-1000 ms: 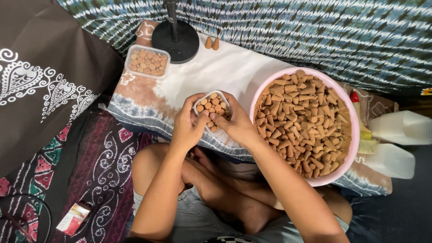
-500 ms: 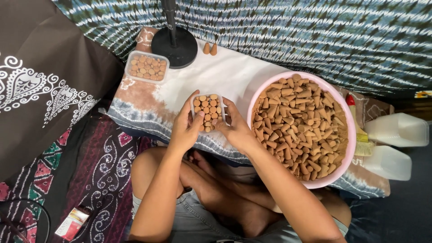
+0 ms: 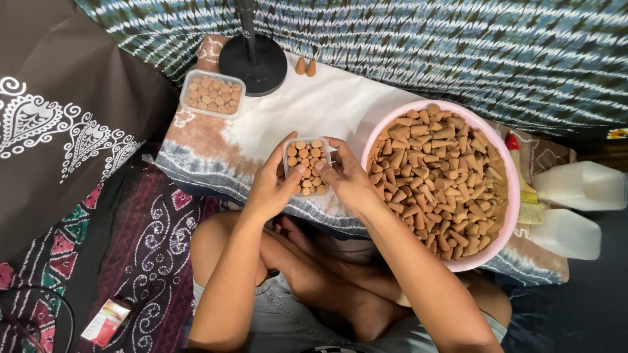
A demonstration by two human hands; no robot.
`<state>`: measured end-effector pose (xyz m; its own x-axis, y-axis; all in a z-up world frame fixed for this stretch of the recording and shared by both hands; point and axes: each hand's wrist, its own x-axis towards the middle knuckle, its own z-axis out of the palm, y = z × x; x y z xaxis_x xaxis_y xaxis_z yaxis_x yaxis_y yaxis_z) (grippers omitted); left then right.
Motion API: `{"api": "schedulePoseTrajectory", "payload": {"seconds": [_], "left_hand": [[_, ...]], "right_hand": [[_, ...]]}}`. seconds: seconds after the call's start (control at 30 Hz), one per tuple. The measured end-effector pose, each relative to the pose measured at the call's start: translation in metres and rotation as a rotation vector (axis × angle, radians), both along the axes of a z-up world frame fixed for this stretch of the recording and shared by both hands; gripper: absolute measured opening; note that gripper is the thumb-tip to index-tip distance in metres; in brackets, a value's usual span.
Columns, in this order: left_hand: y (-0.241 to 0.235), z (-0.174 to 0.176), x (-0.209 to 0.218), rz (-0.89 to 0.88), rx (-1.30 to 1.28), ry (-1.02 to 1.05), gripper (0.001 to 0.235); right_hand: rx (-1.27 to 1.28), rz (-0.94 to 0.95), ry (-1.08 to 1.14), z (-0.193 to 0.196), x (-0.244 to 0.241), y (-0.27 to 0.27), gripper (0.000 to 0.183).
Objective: Cleaning and sorting incense cones using a brush and placing them into small containers.
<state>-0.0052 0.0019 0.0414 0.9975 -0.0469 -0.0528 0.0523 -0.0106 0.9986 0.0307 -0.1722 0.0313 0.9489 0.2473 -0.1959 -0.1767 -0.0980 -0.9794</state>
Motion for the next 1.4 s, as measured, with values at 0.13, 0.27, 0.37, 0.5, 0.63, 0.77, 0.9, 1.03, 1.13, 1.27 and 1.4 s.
{"api": "schedulePoseTrajectory", "payload": {"seconds": [0.13,0.27,0.37,0.5,0.63,0.77,0.9,1.03,1.13,1.27,1.4], "left_hand": [[-0.003,0.000,0.001,0.026,-0.012,-0.017,0.058],[-0.004,-0.006,0.002,0.075,-0.064,-0.061,0.057],[0.000,-0.008,0.004,0.089,-0.112,-0.102,0.059],[0.001,-0.010,0.004,0.018,-0.189,-0.128,0.068],[0.009,0.004,0.004,-0.111,-0.236,-0.140,0.078],[0.015,0.011,0.002,-0.238,-0.131,-0.116,0.092],[0.015,0.013,0.003,-0.232,-0.069,-0.109,0.092],[0.015,0.008,0.005,-0.229,-0.042,-0.109,0.091],[0.010,-0.014,0.007,-0.162,0.014,-0.026,0.078],[0.010,-0.024,0.009,-0.056,0.126,0.011,0.054],[0.014,-0.069,0.015,0.084,0.563,-0.180,0.041]], "right_hand": [[-0.019,0.007,-0.014,0.010,0.000,-0.002,0.049],[0.013,0.088,0.065,0.021,-0.002,-0.009,0.060],[0.036,0.166,0.126,0.014,-0.003,-0.017,0.069],[0.068,0.169,0.089,-0.009,-0.002,-0.024,0.073],[0.044,0.140,0.052,0.004,-0.005,-0.022,0.070],[0.018,0.204,0.032,0.005,-0.004,-0.025,0.069],[0.010,0.215,0.020,0.002,-0.002,-0.025,0.068],[-0.028,0.231,0.024,0.016,-0.003,-0.023,0.072],[-0.289,0.229,0.016,0.040,-0.009,-0.016,0.073],[-0.486,0.203,-0.082,0.043,-0.017,-0.022,0.072],[-0.680,0.154,-0.276,0.044,-0.026,-0.034,0.056]]}}
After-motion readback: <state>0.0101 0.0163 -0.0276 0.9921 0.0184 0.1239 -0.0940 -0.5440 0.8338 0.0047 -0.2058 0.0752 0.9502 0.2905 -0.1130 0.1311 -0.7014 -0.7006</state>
